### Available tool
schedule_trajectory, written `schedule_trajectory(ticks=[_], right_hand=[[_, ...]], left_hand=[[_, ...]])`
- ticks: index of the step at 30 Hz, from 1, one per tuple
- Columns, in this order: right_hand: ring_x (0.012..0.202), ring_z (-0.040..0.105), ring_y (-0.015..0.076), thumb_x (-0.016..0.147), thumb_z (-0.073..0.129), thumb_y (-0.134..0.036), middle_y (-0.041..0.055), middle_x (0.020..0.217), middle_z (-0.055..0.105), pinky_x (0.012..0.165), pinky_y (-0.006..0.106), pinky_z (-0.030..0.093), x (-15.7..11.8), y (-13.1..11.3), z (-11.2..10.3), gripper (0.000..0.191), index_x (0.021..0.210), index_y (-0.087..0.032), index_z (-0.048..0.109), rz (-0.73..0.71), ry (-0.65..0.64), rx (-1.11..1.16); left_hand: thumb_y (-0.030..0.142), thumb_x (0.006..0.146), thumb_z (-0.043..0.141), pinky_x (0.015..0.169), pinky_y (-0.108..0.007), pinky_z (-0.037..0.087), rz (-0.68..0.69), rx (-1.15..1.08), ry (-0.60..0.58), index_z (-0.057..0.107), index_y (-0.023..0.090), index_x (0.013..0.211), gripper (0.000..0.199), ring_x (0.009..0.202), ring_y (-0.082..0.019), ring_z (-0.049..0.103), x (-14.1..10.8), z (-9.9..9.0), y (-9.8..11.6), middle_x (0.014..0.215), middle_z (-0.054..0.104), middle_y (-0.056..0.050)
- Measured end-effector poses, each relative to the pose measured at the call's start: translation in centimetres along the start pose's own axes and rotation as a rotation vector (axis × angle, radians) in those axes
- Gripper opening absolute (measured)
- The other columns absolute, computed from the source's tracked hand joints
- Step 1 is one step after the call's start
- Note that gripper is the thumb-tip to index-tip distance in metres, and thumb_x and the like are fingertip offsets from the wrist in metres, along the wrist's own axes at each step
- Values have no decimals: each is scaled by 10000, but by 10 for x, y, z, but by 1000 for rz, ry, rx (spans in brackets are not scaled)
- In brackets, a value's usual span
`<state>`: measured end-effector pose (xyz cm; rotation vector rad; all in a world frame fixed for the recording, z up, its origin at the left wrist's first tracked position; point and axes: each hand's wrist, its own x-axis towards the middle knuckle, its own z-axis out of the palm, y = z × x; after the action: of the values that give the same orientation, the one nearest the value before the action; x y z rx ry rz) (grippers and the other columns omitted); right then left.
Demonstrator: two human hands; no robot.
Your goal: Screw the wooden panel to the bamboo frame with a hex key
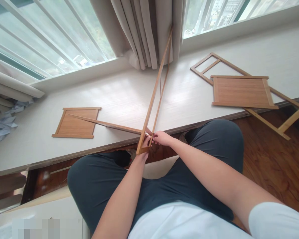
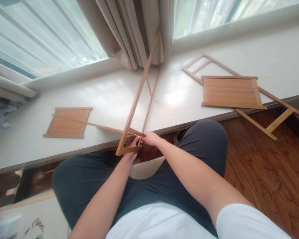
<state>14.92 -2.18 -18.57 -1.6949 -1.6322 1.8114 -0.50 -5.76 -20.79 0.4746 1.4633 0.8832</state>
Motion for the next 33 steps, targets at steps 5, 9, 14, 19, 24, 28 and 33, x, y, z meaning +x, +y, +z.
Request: schedule_trajectory(ticks=[5, 9, 14, 19, 24, 28, 33], right_hand=[[514, 571, 97, 1004, 593, -209, 13, 654, 692, 528, 202, 423, 2, 2, 1, 257, 796, -158, 735, 9, -1, 55], [520, 579, 98, 995, 617, -200, 7, 644, 694, 536, 198, 425, 2, 4, 4, 228, 803, -159, 735, 2, 26, 70], [491, 556, 93, 983, 610, -183, 9, 664, 715, 526, 203, 424, 3, 3, 7, 229, 782, -161, 718, 23, 55, 70], [535, 585, 112, 957, 613, -192, 17, 661, 714, 542, 218, 404, -1, 0, 8, 225, 751, -172, 701, 31, 118, -4], [675, 629, 148, 931, 640, -192, 31, 695, 716, 619, 234, 385, -7, -6, 5, 202, 734, -190, 684, -16, 189, -130], [711, 620, 177, 897, 676, -184, 53, 734, 712, 642, 258, 367, -14, -17, -2, 170, 728, -198, 688, -9, 220, -214], [691, 578, 171, 957, 622, -286, 32, 739, 674, 641, 268, 360, -48, -49, -16, 182, 795, -211, 659, -214, 372, -173]], left_hand=[[505, 648, 924, 536, -212, 433, -43, 0, -11, 740, 170, 966, 497, 743, -146, 660, -4, -6, 2, 909, 750, -64], [513, 644, 932, 566, -237, 445, -50, 24, -65, 738, 172, 978, 516, 801, -175, 671, -6, -9, 4, 969, 751, -94], [552, 659, 913, 554, -252, 426, -4, 56, -96, 742, 169, 939, 504, 765, -170, 654, -6, -11, 4, 922, 746, -97], [539, 652, 916, 555, -256, 417, 3, 57, -95, 746, 177, 953, 500, 745, -175, 654, -4, -11, 3, 933, 752, -100], [530, 661, 917, 585, -258, 458, 12, 57, -94, 752, 178, 966, 493, 780, -185, 671, -5, -13, 1, 960, 759, -102], [472, 701, 888, 628, -275, 487, -5, 152, -55, 775, 219, 957, 377, 856, -218, 695, -8, -26, 5, 984, 773, -81], [381, 733, 824, 497, -267, 353, -37, 312, 24, 766, 199, 770, 195, 640, -206, 629, -31, -49, 37, 713, 717, -70]])
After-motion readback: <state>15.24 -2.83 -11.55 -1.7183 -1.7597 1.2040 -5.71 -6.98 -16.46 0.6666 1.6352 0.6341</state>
